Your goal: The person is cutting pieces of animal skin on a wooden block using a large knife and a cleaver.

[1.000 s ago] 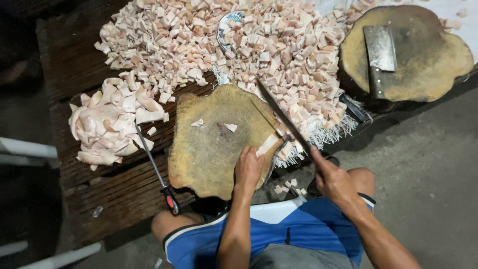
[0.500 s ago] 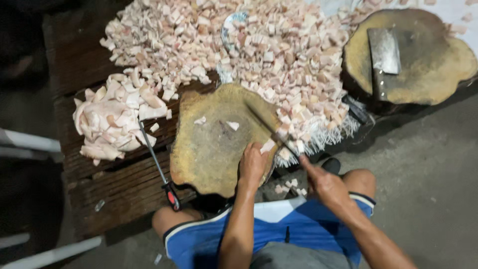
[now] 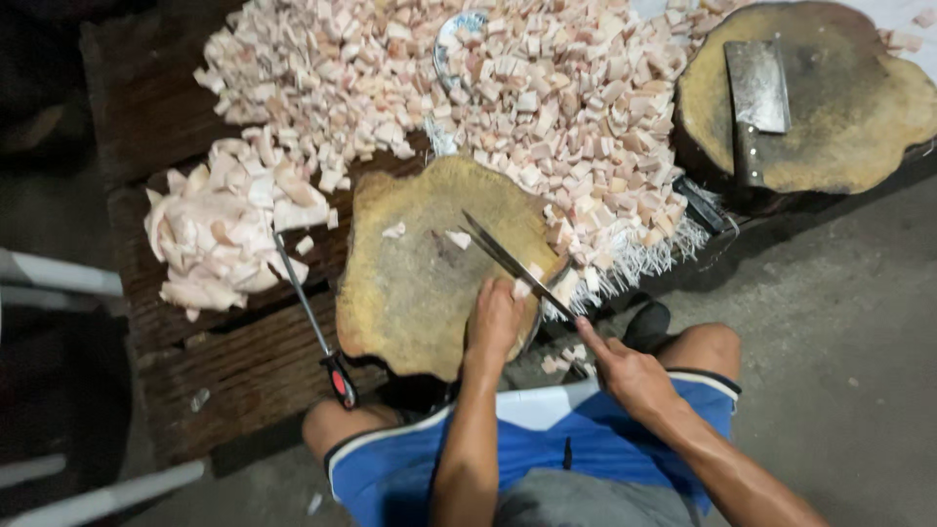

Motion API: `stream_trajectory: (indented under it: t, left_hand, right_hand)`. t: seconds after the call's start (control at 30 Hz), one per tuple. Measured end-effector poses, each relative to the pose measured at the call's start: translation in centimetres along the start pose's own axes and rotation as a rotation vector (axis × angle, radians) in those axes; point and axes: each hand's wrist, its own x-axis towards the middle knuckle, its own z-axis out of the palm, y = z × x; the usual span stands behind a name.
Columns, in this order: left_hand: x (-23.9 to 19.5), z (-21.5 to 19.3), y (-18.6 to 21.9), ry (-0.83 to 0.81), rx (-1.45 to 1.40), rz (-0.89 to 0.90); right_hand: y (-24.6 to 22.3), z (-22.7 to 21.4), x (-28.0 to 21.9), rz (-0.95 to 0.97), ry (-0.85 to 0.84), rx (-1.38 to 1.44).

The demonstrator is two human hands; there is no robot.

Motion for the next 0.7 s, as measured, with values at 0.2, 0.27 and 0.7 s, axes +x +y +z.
stream_trajectory:
  t: [0.2, 0.27, 0.7]
  left_hand:
    - [0.3, 0.5, 0.5, 0.064, -0.048, -0.010]
    - [-0.5, -0.2, -0.2, 0.152, -0.100, 0.010]
    - [-0.7, -2.7, 2.1, 0.312, -0.188, -0.155]
  right_hand:
    - [1.3, -1.6, -0.4, -0.013, 0.289, 0.210]
    - [0.8, -1.8, -2.3, -0.065, 0.285, 0.268]
    - [6.3, -2.7, 3.4, 0.091, 0.167, 0.058]
